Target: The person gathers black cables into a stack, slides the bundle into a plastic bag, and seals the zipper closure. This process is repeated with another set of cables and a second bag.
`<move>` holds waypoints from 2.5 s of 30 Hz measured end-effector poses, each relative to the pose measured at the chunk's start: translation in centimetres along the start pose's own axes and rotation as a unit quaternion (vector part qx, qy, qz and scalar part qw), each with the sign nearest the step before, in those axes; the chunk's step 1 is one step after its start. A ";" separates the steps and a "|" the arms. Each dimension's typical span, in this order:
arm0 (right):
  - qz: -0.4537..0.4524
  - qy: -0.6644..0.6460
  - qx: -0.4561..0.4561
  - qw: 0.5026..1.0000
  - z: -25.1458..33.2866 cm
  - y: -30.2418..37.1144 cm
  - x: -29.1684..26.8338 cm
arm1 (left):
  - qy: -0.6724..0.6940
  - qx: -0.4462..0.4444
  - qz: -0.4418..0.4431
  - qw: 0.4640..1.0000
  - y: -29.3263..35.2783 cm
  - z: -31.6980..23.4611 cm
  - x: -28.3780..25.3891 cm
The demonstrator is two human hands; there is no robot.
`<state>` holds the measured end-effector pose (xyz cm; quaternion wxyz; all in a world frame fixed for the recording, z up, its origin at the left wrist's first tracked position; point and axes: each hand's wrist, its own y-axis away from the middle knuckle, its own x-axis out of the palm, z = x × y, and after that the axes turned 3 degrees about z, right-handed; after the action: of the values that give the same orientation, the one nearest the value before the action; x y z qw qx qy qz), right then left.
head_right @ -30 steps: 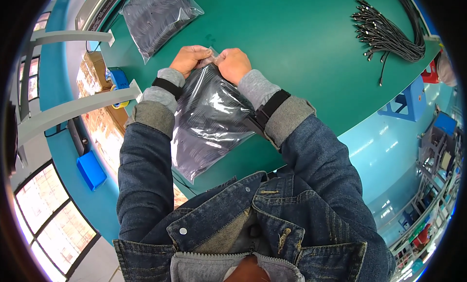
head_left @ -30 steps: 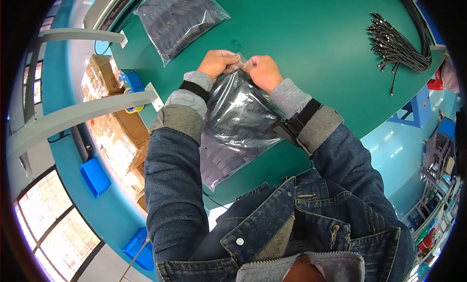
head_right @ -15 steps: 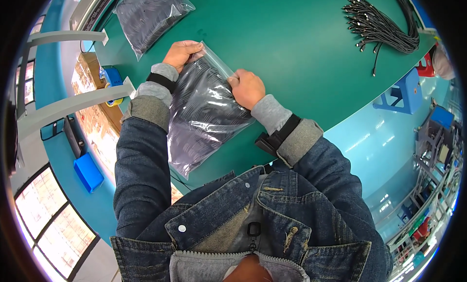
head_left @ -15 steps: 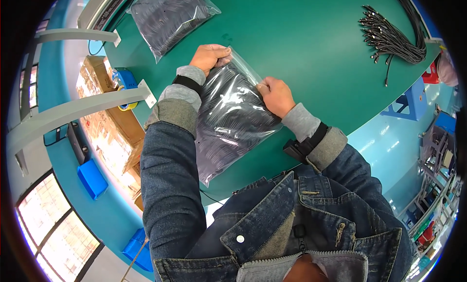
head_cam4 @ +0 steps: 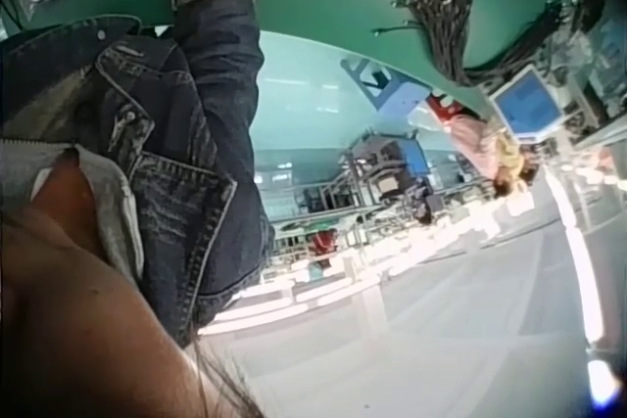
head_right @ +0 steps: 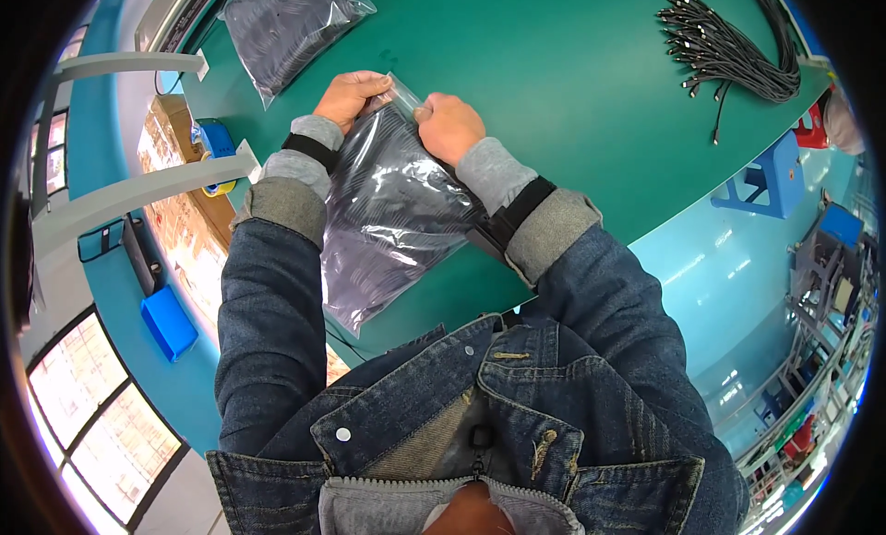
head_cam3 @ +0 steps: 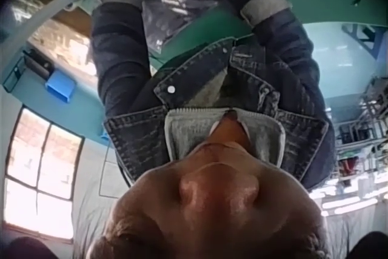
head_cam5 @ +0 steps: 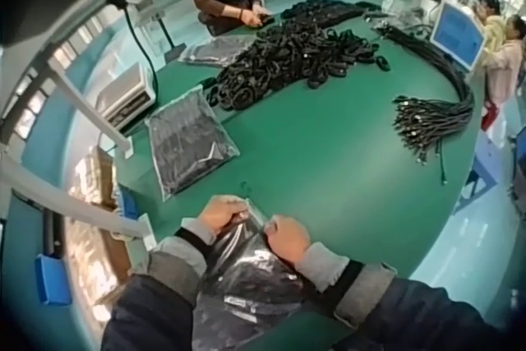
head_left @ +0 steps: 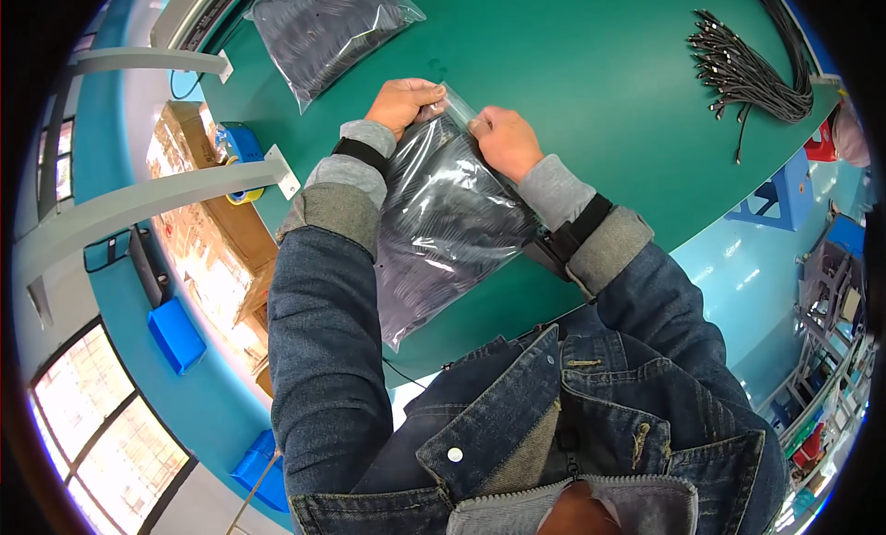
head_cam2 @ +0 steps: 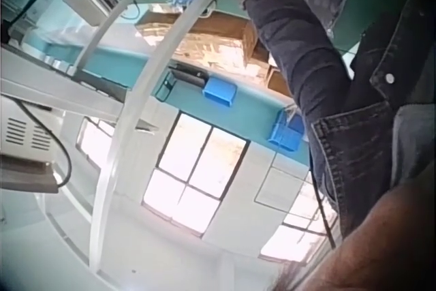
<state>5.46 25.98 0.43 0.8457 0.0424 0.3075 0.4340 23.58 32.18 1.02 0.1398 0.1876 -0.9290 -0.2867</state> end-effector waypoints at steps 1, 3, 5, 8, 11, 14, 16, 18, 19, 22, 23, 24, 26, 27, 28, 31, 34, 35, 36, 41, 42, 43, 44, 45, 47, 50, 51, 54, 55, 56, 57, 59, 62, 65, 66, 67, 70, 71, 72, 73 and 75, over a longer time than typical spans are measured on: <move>-0.026 0.022 -0.024 0.999 -0.3 0.2 0.4 | -0.004 0.001 -0.004 1.000 -0.1 0.0 0.0; -0.074 0.066 -0.075 0.992 0.0 0.8 0.5 | -0.005 0.002 -0.009 1.000 0.0 0.1 -0.2; -0.049 0.083 -0.053 0.994 -0.1 2.0 0.3 | -0.003 0.002 -0.013 1.000 0.0 0.2 -0.3; -0.001 0.116 -0.008 0.993 -0.5 4.1 -0.3 | -0.011 0.002 -0.012 1.000 0.0 0.4 -0.2; -0.031 0.072 -0.034 0.996 -1.9 5.5 -0.6 | -0.033 0.002 -0.006 0.999 -0.2 0.1 0.0; -0.035 0.053 -0.050 0.997 -2.8 7.2 -1.0 | -0.032 0.003 -0.008 0.999 -0.2 0.3 -0.1; -0.036 0.045 -0.059 0.997 -3.2 8.4 -1.4 | -0.044 0.005 -0.006 0.999 -0.1 0.4 -0.2; -0.026 0.059 -0.047 0.997 -3.6 9.3 -1.8 | -0.071 0.011 -0.001 0.997 0.0 0.1 -0.1; -0.021 0.066 -0.041 0.997 -3.8 9.8 -2.0 | -0.070 0.011 -0.001 0.997 0.1 0.0 0.0; -0.025 0.036 -0.046 0.998 -4.6 11.1 -2.2 | -0.076 0.005 -0.015 0.997 0.1 0.0 0.2; -0.028 0.020 -0.049 0.998 -4.8 11.6 -2.3 | -0.075 0.005 -0.014 0.997 0.1 -0.1 0.2; -0.028 0.020 -0.048 0.998 -5.1 12.0 -2.4 | -0.077 0.005 -0.012 0.997 0.1 0.0 0.2; -0.026 0.037 -0.057 0.997 -5.6 12.9 -2.4 | -0.080 0.004 -0.008 0.997 0.0 0.2 0.1; -0.026 0.045 -0.062 0.997 -5.6 13.2 -2.6 | -0.079 0.004 -0.008 0.997 0.0 0.0 0.1; -0.026 0.046 -0.062 0.997 -5.7 13.5 -2.7 | -0.079 0.006 -0.006 0.997 0.0 -0.1 0.2; 0.002 -0.008 -0.018 1.000 -5.9 14.5 -3.0 | -0.079 0.007 0.000 0.997 0.0 0.0 0.3; 0.008 -0.005 -0.033 0.999 -6.1 15.3 -3.4 | -0.080 0.007 -0.011 0.997 0.3 -0.2 0.5; 0.012 -0.004 -0.042 0.999 -6.3 15.5 -3.6 | -0.079 0.008 -0.011 0.997 0.3 -0.1 0.5; 0.013 -0.004 -0.042 0.999 -6.4 15.7 -3.7 | -0.079 0.007 -0.006 0.997 0.3 0.1 0.4; -0.003 -0.112 -0.043 0.993 -10.8 13.2 -6.7 | -0.059 0.059 -0.032 0.996 1.0 -0.6 -0.7; 0.001 -0.114 -0.045 0.992 -9.4 12.3 -7.2 | -0.046 0.077 -0.050 0.995 1.6 -0.5 -1.1; -0.071 -0.207 0.037 0.975 -7.9 11.4 -8.2 | -0.048 0.078 -0.056 0.994 2.6 -0.5 -1.9; -0.145 -0.294 0.116 0.937 -6.8 10.8 -8.9 | -0.097 0.103 -0.088 0.986 3.9 -0.9 -2.6; -0.139 -0.299 0.110 0.938 -7.1 11.4 -8.4 | -0.147 0.125 -0.128 0.973 5.7 -1.1 -3.9; 0.013 -0.408 0.208 0.889 -7.9 15.0 -6.8 | -0.299 0.094 -0.115 0.942 9.1 1.4 -7.5; 0.083 -0.384 0.326 0.860 -5.0 17.7 -3.6 | -0.546 0.131 -0.176 0.808 15.2 7.1 -8.8; 0.139 -0.403 0.287 0.858 -4.8 17.4 -2.5 | -0.572 0.150 -0.199 0.781 16.8 8.0 -8.1; 0.202 -0.429 0.235 0.849 -4.4 14.8 0.8 | -0.452 0.034 -0.191 0.871 18.9 8.2 -4.5; 0.212 -0.440 0.225 0.843 -3.9 13.7 1.5 | -0.412 0.004 -0.201 0.889 19.7 8.7 -3.9; 0.215 -0.441 0.217 0.844 -3.6 12.8 1.5 | -0.371 -0.024 -0.208 0.905 20.4 9.4 -3.2; 0.205 -0.447 0.188 0.850 -3.4 11.9 1.6 | -0.333 -0.054 -0.209 0.918 21.5 9.9 -2.4; 0.179 -0.456 0.136 0.861 -3.0 11.2 1.1 | -0.124 -0.123 -0.194 0.965 23.4 11.0 -0.4; 0.163 -0.462 0.097 0.866 -1.0 11.0 0.0 | 0.041 -0.145 -0.168 0.974 24.3 12.9 3.3; 0.190 -0.478 0.119 0.850 -1.9 9.9 -1.4 | 0.133 -0.108 -0.147 0.974 23.7 14.1 5.9; 0.225 -0.492 0.162 0.825 -2.8 9.3 -1.8 | 0.230 -0.085 -0.135 0.960 23.5 14.4 6.3; 0.260 -0.505 0.204 0.798 -2.8 8.8 -2.0 | 0.324 -0.060 -0.122 0.936 23.4 14.6 6.5; 0.254 -0.435 0.141 0.852 -2.4 9.9 -1.5 | 0.393 -0.074 -0.080 0.913 23.4 15.4 7.0; 0.249 -0.400 0.111 0.875 -2.0 10.1 -1.5 | 0.425 -0.084 -0.057 0.899 23.3 15.5 7.1; 0.247 -0.400 0.102 0.877 -1.4 10.2 -1.8 | 0.422 -0.077 -0.055 0.902 23.4 15.2 7.3; 0.239 -0.378 0.089 0.890 -0.5 10.2 -2.4 | 0.393 -0.037 -0.069 0.916 23.6 14.8 7.6; 0.219 -0.336 0.063 0.914 1.4 9.7 -3.4 | 0.333 0.043 -0.095 0.937 23.5 13.0 7.5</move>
<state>-2.08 29.68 6.45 0.7787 0.3050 0.0151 0.5481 5.83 53.21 5.61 0.4052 0.3658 -0.8185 -0.1791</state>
